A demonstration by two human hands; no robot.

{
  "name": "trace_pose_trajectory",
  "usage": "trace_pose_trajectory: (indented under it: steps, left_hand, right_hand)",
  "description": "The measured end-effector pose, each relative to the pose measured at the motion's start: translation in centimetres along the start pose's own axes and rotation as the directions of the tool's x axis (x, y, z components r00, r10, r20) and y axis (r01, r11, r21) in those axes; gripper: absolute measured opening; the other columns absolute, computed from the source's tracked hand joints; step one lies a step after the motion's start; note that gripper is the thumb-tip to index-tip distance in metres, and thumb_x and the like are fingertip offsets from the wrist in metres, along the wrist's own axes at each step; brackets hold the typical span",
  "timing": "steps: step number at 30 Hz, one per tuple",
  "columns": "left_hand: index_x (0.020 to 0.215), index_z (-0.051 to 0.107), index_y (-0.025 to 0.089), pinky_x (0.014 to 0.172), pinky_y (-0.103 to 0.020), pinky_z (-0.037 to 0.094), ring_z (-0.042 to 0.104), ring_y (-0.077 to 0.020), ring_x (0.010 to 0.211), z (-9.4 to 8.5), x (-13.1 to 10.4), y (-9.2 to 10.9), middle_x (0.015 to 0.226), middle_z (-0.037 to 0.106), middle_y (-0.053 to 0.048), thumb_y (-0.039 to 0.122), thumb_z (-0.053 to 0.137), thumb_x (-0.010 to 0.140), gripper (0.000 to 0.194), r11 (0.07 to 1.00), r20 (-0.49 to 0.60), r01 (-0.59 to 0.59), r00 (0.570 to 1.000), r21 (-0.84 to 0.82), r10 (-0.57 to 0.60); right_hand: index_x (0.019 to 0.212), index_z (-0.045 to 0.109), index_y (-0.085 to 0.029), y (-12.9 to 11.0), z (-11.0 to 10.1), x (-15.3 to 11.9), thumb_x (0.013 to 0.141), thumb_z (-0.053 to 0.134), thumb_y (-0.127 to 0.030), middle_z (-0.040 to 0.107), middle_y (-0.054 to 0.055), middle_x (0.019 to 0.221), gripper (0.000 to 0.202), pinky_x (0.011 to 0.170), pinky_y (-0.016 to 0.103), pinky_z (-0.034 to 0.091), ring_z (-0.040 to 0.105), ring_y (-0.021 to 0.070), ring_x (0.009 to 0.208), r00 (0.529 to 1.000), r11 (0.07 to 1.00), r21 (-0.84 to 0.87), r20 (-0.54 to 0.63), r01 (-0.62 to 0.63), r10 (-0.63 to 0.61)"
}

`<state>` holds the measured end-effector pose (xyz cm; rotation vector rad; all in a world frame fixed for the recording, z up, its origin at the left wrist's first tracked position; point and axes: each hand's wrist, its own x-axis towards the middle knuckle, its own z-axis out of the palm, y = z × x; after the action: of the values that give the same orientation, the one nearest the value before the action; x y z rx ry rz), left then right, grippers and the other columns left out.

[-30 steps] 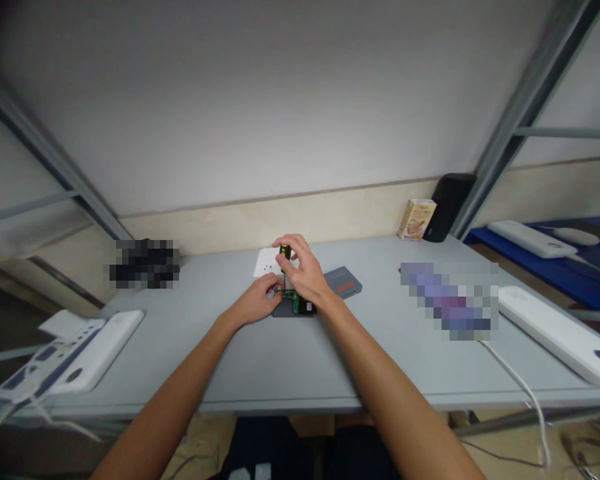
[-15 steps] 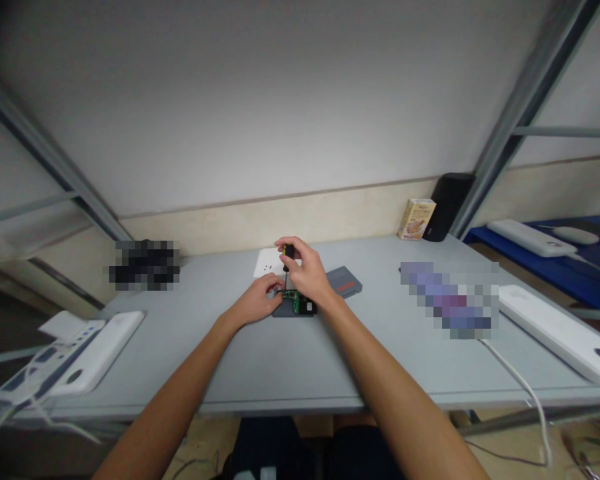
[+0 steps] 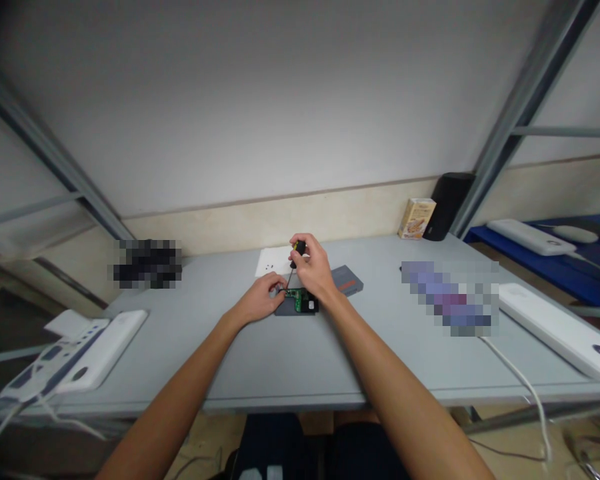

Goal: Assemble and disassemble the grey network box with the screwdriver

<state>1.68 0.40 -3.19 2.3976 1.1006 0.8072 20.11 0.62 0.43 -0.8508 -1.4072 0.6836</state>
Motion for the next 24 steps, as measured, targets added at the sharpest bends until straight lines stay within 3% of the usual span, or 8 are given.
trace_pose_trajectory:
  steps: [13,18,21,24]
  left_hand:
    - [0.088,0.065,0.019,0.075,-0.028,0.044,0.055,-0.0172,0.081,0.0,0.0,-0.1,0.085,0.059,-0.002,0.011,0.06,0.079,0.013,1.0,0.005,0.008,1.0,0.003,-0.008]
    - [0.083,0.066,0.018,0.074,-0.027,0.043,0.054,-0.0156,0.078,0.1,0.1,0.1,0.082,0.056,-0.001,0.017,0.059,0.087,0.008,1.0,-0.03,-0.008,1.0,-0.013,0.008]
    - [0.083,0.068,0.017,0.075,-0.027,0.044,0.053,-0.015,0.076,0.0,0.3,0.2,0.082,0.057,-0.001,0.02,0.059,0.09,0.012,0.999,-0.073,-0.009,0.997,-0.052,0.005]
    - [0.086,0.071,0.017,0.078,-0.028,0.046,0.055,-0.0153,0.077,-0.4,0.5,0.1,0.083,0.06,-0.003,0.023,0.061,0.091,0.013,0.995,-0.097,0.021,0.995,-0.097,-0.03]
  right_hand:
    - [0.103,0.057,-0.024,-0.4,-0.1,0.0,0.085,0.063,-0.027,0.058,0.001,0.093,0.018,0.063,0.027,0.055,0.065,0.0142,0.075,1.0,1.0,0.02,-0.024,0.004,-0.004]
    - [0.102,0.057,-0.024,-0.7,-0.2,0.1,0.085,0.064,-0.028,0.056,0.0,0.093,0.018,0.063,0.027,0.055,0.067,0.0146,0.077,0.998,0.999,0.044,-0.055,0.002,0.0]
    - [0.101,0.055,-0.024,-0.6,-0.5,0.4,0.084,0.066,-0.03,0.056,-0.001,0.093,0.02,0.064,0.027,0.055,0.067,0.0139,0.073,0.991,0.994,0.109,-0.13,0.004,0.01]
    - [0.102,0.054,-0.025,0.3,-1.5,1.1,0.083,0.067,-0.031,0.055,-0.001,0.093,0.025,0.07,0.031,0.058,0.067,0.0126,0.069,0.954,0.983,0.177,-0.3,0.045,0.011]
